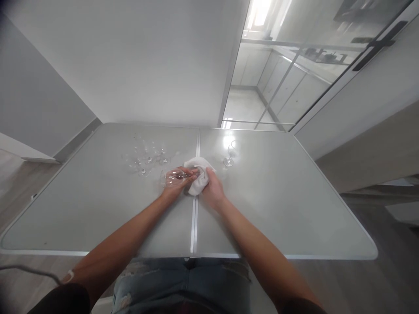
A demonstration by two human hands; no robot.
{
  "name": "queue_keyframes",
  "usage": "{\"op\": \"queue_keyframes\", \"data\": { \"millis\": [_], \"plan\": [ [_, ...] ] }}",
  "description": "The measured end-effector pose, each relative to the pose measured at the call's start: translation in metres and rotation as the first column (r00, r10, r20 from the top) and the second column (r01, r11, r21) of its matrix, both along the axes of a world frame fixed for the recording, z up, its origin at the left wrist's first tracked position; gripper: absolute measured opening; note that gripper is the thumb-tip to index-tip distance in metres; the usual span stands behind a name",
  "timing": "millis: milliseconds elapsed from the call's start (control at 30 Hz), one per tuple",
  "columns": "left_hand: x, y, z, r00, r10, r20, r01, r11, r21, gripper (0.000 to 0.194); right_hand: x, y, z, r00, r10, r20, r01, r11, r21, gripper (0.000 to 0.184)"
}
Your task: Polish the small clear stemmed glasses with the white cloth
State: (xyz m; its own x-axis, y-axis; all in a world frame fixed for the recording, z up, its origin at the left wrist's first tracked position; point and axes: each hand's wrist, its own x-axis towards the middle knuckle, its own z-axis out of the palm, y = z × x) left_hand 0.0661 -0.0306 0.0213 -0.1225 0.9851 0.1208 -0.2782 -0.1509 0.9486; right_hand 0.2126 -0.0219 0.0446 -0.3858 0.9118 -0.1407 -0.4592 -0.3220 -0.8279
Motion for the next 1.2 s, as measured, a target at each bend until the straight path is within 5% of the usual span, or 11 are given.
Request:
{"op": "queue_keyframes", "data": {
  "millis": [100,233,467,700,900,1100,1200],
  "plan": [
    [-0.003,0.006,-0.003,0.994,0.103,0.02,-0.104,0.994,0.02,0.027,-0.003,-0.003,0.0,0.998,0.054,0.015,-0.054,0.998,-0.012,0.042],
    [-0.009,0.011,-0.004,0.977,0.215,0.0,-0.215,0.976,0.04,0.026,-0.004,-0.004,0.0,0.999,-0.046,0.016,0.047,0.998,-0.03,0.04],
    [-0.003,0.003,-0.005,1.0,0.009,0.008,-0.009,1.0,0.006,0.029,-0.003,0.0,-0.004,1.0,-0.024,-0.011,0.023,0.999,-0.043,0.039],
    [-0.011,0.014,-0.007,0.969,0.248,-0.008,-0.248,0.968,0.045,0.026,-0.002,0.001,-0.018,0.995,-0.093,0.028,0.093,0.996,-0.009,0.033],
    [-0.006,0.007,-0.007,0.999,-0.023,-0.029,0.023,1.0,-0.01,0.028,0.001,0.004,-0.013,0.997,-0.063,-0.034,0.063,0.998,0.005,0.033],
    [-0.01,0.013,-0.009,0.975,0.22,-0.043,-0.218,0.975,0.054,0.027,0.0,0.002,-0.017,0.998,-0.041,0.05,0.04,0.999,0.021,0.032],
    [-0.011,0.015,-0.01,0.976,0.213,-0.051,-0.21,0.976,0.049,0.025,0.002,0.002,-0.013,0.998,-0.064,-0.011,0.064,0.997,0.03,0.032]
  ]
}}
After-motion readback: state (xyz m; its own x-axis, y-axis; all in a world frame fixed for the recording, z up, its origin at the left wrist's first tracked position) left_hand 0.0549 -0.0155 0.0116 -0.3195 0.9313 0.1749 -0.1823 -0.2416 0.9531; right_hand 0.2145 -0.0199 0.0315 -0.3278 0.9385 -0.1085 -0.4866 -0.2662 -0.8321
